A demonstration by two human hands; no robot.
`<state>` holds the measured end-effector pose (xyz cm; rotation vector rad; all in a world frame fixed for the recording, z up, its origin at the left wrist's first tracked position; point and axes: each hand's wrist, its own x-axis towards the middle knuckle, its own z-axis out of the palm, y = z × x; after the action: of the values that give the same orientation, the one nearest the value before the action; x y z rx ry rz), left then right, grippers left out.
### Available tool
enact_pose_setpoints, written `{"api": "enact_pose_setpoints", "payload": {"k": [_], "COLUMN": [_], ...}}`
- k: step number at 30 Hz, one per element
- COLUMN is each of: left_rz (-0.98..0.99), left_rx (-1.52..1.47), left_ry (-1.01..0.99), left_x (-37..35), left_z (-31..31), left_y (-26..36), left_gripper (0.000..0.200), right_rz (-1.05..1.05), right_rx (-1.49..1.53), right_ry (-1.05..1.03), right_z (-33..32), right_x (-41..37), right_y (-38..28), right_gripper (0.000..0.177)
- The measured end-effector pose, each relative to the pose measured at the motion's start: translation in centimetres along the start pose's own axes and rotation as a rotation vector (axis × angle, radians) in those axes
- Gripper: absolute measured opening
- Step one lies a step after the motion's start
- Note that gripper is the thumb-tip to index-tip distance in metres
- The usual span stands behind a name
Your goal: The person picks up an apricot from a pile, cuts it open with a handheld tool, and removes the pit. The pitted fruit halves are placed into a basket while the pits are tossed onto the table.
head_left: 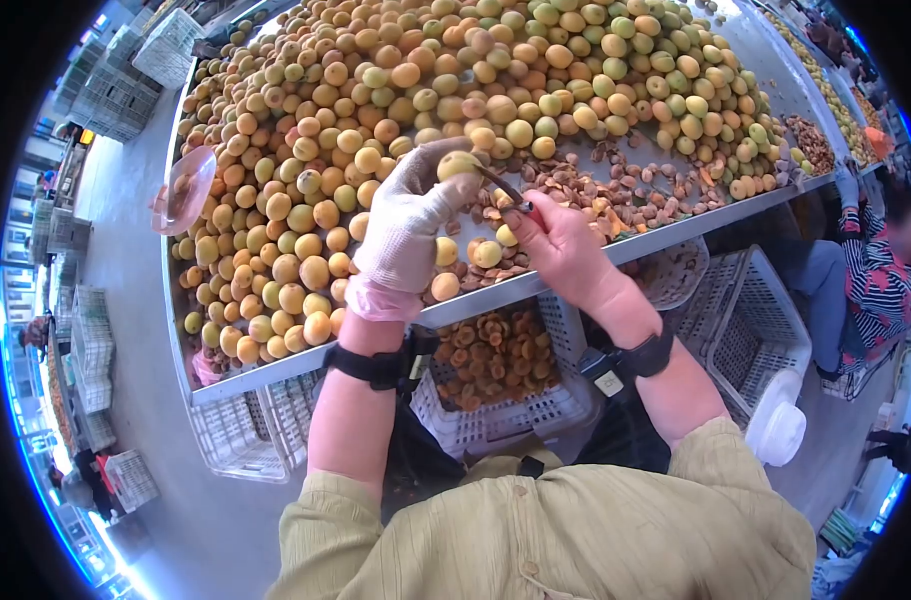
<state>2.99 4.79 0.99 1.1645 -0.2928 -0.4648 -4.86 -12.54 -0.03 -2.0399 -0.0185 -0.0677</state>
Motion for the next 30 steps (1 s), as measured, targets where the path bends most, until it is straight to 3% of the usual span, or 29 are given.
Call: {"api": "enact_pose_setpoints", "payload": {"k": [2, 4, 6, 8, 10, 12, 14, 18, 20, 21, 22, 24, 26, 28, 30], "left_rz": [0.019, 0.058, 0.062, 0.049, 0.040, 0.022, 0.017, 0.030, -0.021, -0.015, -0.017, 0.013, -0.022, 0.037, 0.077], "left_rx": [-0.280, -0.309, -0.068, -0.025, 0.017, -0.571, -0.608, -0.374, 0.010, 0.057, 0.057, -0.450, -0.491, -0.008, 0.058], "left_ry": [-0.001, 0.011, -0.038, -0.042, -0.050, 0.061, 0.058, 0.076, 0.059, 0.061, 0.060, 0.096, 0.102, 0.093, 0.074], "left_x": [-0.6, -0.5, -0.2, -0.4, -0.3, -0.2, -0.1, 0.4, 0.2, 0.2, 0.2, 0.2, 0.1, 0.3, 0.1], "left_z": [2.0, 2.3, 1.4, 0.8, 1.1, 2.5, 2.7, 1.2, 1.2, 1.0, 1.4, 3.0, 3.1, 2.6, 2.7], "left_y": [-0.6, -0.7, 0.1, 0.2, -0.4, -2.4, -2.7, -1.7, -0.5, -0.3, -1.1, -2.9, -2.9, -1.6, -1.1], "left_gripper": [0.052, 0.053, 0.052, 0.051, 0.050, 0.048, 0.048, 0.042, 0.039, 0.041, 0.041, 0.041, 0.042, 0.037, 0.038], "right_rz": [-0.043, -0.033, -0.055, -0.011, 0.004, 0.007, 0.022, 0.050, 0.142, 0.117, 0.119, -0.020, -0.010, 0.069, 0.028], "right_rx": [0.020, 0.025, -0.005, 0.063, 0.093, 0.272, 0.247, 0.292, 0.207, 0.206, 0.207, 0.188, 0.114, 0.017, 0.054], "right_ry": [0.054, 0.114, 0.117, -0.009, -0.006, 0.053, 0.065, -0.023, -0.136, -0.129, -0.128, 0.070, 0.083, -0.003, 0.019], "right_z": [1.4, 1.9, 1.3, 0.3, 1.3, 3.0, 2.7, 0.2, -1.1, -1.2, -0.5, 1.2, 0.7, -0.1, 0.0], "right_x": [-0.3, -0.3, -0.1, 0.0, -0.5, -1.1, -0.9, 0.1, 0.1, -0.1, -0.3, -0.5, -0.4, 0.0, -0.1], "right_y": [0.1, -0.2, -0.3, -0.7, -0.5, -0.3, -0.2, 0.4, -0.2, -0.4, -0.4, -0.4, -0.6, -0.7, -0.9], "right_gripper": [0.035, 0.035, 0.036, 0.035, 0.032, 0.029, 0.028, 0.027, 0.027, 0.027, 0.027, 0.027, 0.025, 0.023, 0.023]}}
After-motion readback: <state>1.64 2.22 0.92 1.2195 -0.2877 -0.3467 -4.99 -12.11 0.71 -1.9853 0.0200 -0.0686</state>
